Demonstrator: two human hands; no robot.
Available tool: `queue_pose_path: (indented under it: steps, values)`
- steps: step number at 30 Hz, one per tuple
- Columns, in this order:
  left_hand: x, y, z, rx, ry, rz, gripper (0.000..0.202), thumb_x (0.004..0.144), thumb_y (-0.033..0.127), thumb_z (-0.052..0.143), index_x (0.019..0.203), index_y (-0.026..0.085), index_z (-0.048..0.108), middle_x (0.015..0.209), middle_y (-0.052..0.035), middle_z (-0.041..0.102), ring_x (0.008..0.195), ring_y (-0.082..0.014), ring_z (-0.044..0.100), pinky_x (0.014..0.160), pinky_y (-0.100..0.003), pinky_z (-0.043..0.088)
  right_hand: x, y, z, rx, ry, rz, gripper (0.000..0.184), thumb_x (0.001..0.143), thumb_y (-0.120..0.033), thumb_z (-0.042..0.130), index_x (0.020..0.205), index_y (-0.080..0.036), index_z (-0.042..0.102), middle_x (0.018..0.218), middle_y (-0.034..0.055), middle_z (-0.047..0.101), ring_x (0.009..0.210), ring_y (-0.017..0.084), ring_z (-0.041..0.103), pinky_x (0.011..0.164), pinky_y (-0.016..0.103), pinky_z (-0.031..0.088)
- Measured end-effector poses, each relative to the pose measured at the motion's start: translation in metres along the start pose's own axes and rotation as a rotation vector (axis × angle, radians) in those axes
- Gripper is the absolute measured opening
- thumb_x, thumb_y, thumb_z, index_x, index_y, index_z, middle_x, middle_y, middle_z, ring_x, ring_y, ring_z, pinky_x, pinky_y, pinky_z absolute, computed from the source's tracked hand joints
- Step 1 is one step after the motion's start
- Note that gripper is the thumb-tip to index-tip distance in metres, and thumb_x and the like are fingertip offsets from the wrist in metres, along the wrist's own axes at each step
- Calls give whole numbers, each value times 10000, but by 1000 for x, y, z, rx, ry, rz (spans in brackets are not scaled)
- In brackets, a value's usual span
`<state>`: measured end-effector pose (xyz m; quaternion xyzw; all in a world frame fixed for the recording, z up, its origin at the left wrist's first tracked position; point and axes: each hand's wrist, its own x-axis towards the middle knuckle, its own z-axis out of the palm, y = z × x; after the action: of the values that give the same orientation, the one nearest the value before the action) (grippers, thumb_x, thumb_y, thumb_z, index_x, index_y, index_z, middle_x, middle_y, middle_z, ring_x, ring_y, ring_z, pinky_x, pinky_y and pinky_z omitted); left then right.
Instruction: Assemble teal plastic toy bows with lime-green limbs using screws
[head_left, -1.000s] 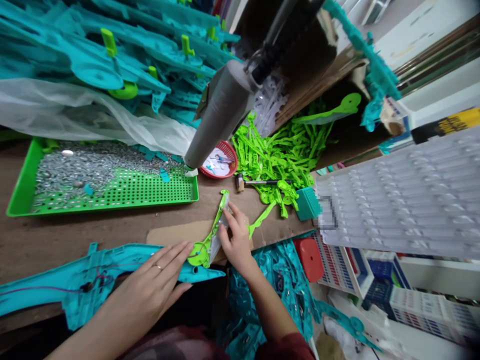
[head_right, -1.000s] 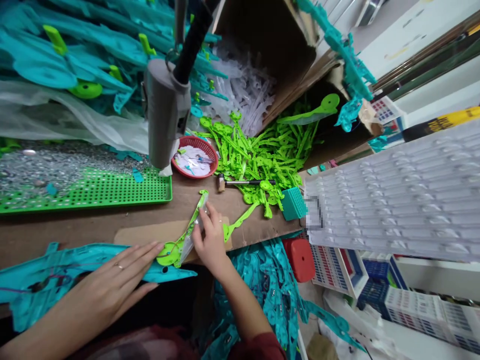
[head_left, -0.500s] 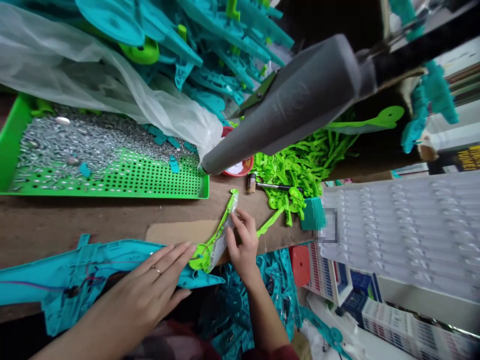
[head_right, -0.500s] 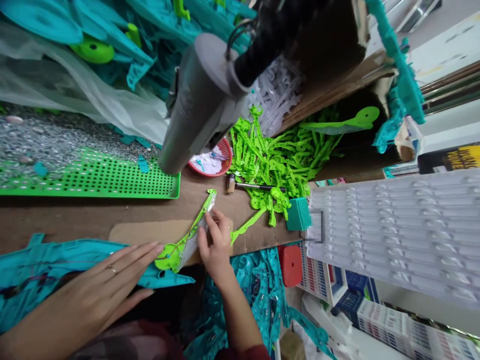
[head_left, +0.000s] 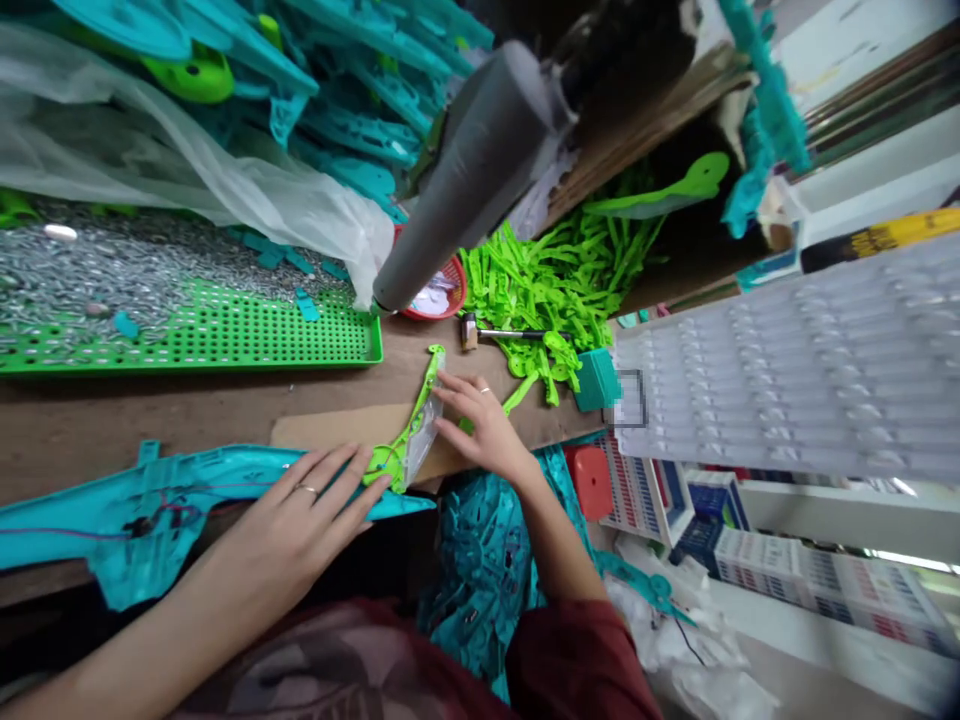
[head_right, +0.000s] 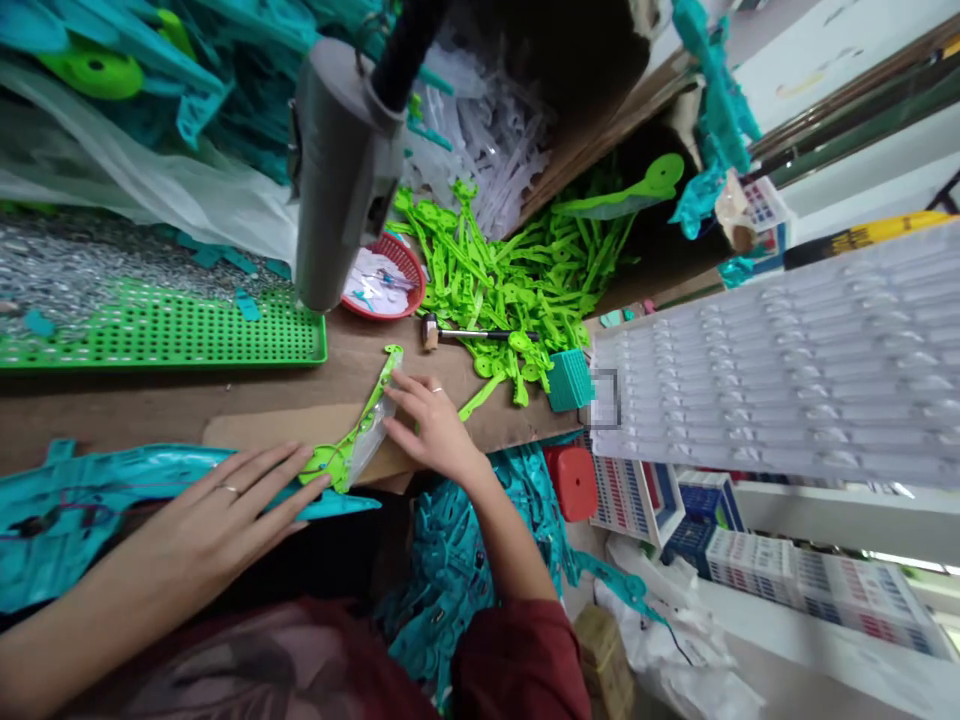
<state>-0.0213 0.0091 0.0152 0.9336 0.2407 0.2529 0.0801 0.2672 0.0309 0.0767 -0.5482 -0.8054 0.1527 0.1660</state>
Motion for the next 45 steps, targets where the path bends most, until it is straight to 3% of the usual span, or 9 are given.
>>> queue_pose_path:
  steps: [3,5,8,11,14,16,20,30,45]
  values:
    - [-2,-3,3,-4,-6,38,406,1011,196,416,1368,131,598,1421,-230,569,1329,-408,527,1082,-596,413,-23,5,-19,37,116,83,361,980,-320,582,1330,-234,595,1289,130,625,1156,255,618,984,445,538]
    - [-1,-6,3,2,4,66,384,1010,196,432,1338,120,618,1408,-229,581,1315,-399,541,1083,-579,417,-45,10,-24,-19,37,217,521,914,-403,677,1389,-232,546,1354,158,543,1120,278,635,917,438,578]
    - [1,-10,1,27,26,86,345,1010,234,473,1255,72,656,1340,-235,628,1236,-386,595,1056,-543,441,-74,19,-12,-86,-103,296,622,902,-415,687,1445,-198,475,1387,190,479,1164,314,617,978,489,561]
    - [4,-11,-1,18,35,69,337,1018,272,480,1200,60,668,1319,-225,645,1211,-365,613,1053,-514,446,-85,21,2,-19,-40,307,532,946,-373,631,1423,-194,477,1345,180,502,1117,279,632,936,454,585]
    - [5,-11,-3,-30,53,45,301,1023,280,475,1122,85,682,1317,-207,653,1216,-340,619,1072,-487,438,-75,0,3,89,87,281,565,901,-394,708,1394,-217,496,1307,161,541,1015,243,659,831,392,616]
    - [5,-11,-4,-64,55,34,276,1023,284,481,1073,98,679,1313,-197,658,1215,-328,623,1081,-476,435,-61,-22,1,157,130,173,613,871,-403,752,1399,-239,487,1312,150,568,1123,261,638,905,394,601]
    - [5,-12,-6,-101,41,14,265,1023,300,488,1066,98,653,1325,-195,649,1235,-329,613,1081,-481,441,-32,-48,11,223,-27,-101,552,893,-408,725,1355,-203,501,1320,163,607,1266,259,583,1054,403,528]
    - [6,-10,-11,-167,-7,-71,291,1037,355,446,1110,135,622,1312,-156,659,1230,-299,622,1065,-472,467,-15,-33,28,275,-20,-238,423,858,-440,757,1115,-153,582,1212,178,669,1119,244,630,962,418,514]
    - [5,-10,-9,-135,-19,-69,305,1036,319,449,1182,121,629,1325,-167,647,1233,-309,615,1058,-484,475,-17,-23,46,283,140,-346,386,868,-420,759,1110,-164,601,1212,192,700,1056,241,675,888,417,537]
